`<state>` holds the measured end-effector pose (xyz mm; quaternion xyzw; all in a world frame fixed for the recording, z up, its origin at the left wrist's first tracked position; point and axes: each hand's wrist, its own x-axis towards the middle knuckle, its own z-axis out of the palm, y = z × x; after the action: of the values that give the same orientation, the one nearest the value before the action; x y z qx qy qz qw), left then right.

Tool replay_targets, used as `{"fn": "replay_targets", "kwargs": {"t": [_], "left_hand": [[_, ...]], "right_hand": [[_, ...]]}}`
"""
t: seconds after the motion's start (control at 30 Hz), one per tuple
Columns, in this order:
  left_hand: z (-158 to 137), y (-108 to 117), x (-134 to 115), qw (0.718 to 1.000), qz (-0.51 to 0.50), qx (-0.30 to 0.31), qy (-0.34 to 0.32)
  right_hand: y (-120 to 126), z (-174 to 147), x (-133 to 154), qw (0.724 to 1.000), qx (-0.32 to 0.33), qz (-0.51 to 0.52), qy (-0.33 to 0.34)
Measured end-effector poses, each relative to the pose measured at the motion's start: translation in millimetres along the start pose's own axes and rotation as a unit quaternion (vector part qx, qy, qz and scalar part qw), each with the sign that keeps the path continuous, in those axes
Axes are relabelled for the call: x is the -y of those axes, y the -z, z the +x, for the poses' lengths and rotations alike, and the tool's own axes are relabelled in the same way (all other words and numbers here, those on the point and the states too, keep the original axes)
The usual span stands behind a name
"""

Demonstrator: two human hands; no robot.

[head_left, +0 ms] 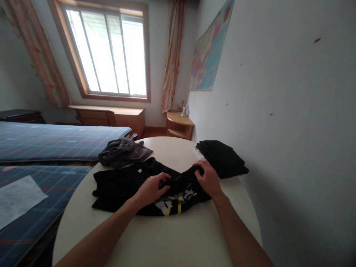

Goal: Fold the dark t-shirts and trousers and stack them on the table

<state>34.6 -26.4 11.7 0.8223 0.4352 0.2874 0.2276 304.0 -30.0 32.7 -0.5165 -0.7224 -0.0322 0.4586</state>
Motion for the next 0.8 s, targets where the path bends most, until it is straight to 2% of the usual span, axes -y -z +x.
{"fn": "replay_targets", "kwargs": {"t": [0.1,0.2,0.3,0.37,0.43,0.53,0.63,0.73,0.8], "left_hand": [[5.0,6.0,3.5,0.995,-0.03,-0.088,0.025],[10.4,10.3,9.8,0.981,-0.089,-0.166,0.054],[14.6,13.7,15.0,0.964,-0.136,-0.214,0.081],[15.5,14.6,18.2,0.96,-0.14,-0.226,0.088],[14.4,13.5,22.3,0.969,-0.103,-0.215,0.06],[9.6,9.0,29.8,0.989,0.011,-0.148,0.007],[3.9,6.1,30.1,0.993,0.104,-0.061,0.02],[-1.5,9.2,14.4,0.987,0.152,-0.028,0.043],[-5.8,13.8,-2.8,0.992,0.122,0.004,0.037]], "right_hand": [[1.0,1.7,12.0,0.996,0.016,-0.091,0.004],[-0.5,-2.1,32.0,0.989,0.036,-0.136,-0.04],[-10.5,-15.7,47.0,0.978,0.088,-0.162,-0.102],[-20.7,-27.5,50.1,0.969,0.121,-0.177,-0.119],[-30.3,-37.1,48.4,0.964,0.157,-0.17,-0.129],[-39.1,-42.1,39.7,0.96,0.216,-0.122,-0.132],[-41.3,-37.0,26.7,0.954,0.269,-0.059,-0.119],[-41.7,-29.3,13.2,0.945,0.305,-0.005,-0.122],[-42.2,-25.6,6.5,0.942,0.307,0.015,-0.133]]}}
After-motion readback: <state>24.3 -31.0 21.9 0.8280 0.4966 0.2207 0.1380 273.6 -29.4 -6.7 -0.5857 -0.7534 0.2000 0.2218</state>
